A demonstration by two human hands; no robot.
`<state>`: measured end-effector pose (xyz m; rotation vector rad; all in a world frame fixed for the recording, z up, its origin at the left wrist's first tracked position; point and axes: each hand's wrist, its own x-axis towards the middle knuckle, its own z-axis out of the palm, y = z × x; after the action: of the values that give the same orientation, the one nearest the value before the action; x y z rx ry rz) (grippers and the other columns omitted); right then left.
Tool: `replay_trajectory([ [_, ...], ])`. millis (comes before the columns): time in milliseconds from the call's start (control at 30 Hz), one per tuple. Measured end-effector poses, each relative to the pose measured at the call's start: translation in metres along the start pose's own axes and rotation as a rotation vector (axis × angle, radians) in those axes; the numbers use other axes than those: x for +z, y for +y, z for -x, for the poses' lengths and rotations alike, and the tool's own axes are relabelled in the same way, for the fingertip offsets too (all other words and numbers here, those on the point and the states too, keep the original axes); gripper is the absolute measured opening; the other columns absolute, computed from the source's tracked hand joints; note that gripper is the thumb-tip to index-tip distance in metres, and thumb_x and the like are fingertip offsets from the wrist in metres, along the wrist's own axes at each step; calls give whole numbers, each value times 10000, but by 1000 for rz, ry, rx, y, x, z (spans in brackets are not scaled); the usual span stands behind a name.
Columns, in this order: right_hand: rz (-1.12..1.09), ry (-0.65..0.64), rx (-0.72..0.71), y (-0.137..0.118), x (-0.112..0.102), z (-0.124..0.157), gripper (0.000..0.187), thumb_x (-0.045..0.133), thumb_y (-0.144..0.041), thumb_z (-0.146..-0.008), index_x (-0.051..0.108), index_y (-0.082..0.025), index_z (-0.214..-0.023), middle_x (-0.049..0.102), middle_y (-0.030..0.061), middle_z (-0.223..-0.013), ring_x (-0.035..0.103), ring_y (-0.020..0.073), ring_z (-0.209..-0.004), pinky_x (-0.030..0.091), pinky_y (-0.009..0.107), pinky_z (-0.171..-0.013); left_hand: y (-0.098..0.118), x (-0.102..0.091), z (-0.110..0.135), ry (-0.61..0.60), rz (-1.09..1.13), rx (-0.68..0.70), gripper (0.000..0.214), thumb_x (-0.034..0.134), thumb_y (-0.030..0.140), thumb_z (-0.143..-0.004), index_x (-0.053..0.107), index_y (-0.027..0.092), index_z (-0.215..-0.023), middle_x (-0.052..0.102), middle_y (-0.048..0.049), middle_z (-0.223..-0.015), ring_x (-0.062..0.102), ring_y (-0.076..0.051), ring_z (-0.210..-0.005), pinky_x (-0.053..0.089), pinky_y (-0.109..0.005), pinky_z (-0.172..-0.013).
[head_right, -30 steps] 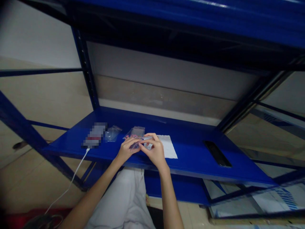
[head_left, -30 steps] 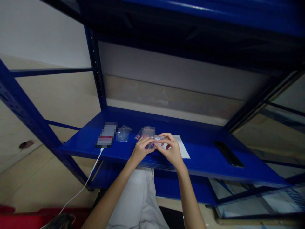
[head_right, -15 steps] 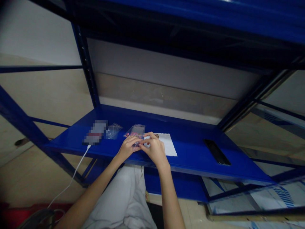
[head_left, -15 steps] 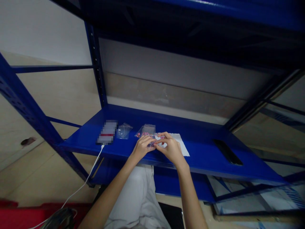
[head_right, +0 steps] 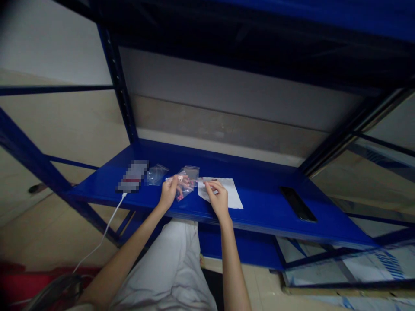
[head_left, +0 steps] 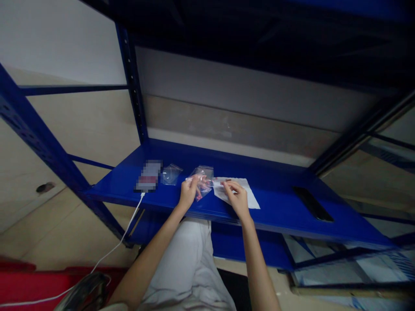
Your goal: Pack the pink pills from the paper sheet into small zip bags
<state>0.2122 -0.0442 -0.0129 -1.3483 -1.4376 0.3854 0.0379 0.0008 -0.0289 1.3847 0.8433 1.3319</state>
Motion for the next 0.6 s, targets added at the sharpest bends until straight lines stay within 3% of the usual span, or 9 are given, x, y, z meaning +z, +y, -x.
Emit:
replay_trajectory([
  [233, -43, -1, 115, 24, 1, 6, 357, 514, -449, -794, 686, -136, -794, 649, 67, -780, 548, 137, -585, 421, 239, -512, 4, 1, -1, -3, 181, -109, 593, 346, 581, -816, 613, 87, -1006, 690, -77, -668, 517, -92, -305, 341, -173, -251],
  [433, -12, -71, 118, 32, 4, 8, 362, 515, -463, -787, 698, -150, -793, 680, 80, -814, 595, 182, -707, 442, 261, -592, 2, 2, -3, 3, 182, -131, 568, 364, 577, -810, 614, 101, -992, 688, -67, -667, 487, -80, -278, 362, -180, -259],
  [600, -14, -78, 119, 34, 4, 10, 366, 515, -470, -788, 695, -152, -793, 680, 87, -827, 607, 197, -750, 452, 274, -616, 1, 3, -3, 31, 163, -94, 491, 441, 532, -797, 588, 115, -1012, 690, -61, -731, 558, -95, -362, 397, -169, -285],
])
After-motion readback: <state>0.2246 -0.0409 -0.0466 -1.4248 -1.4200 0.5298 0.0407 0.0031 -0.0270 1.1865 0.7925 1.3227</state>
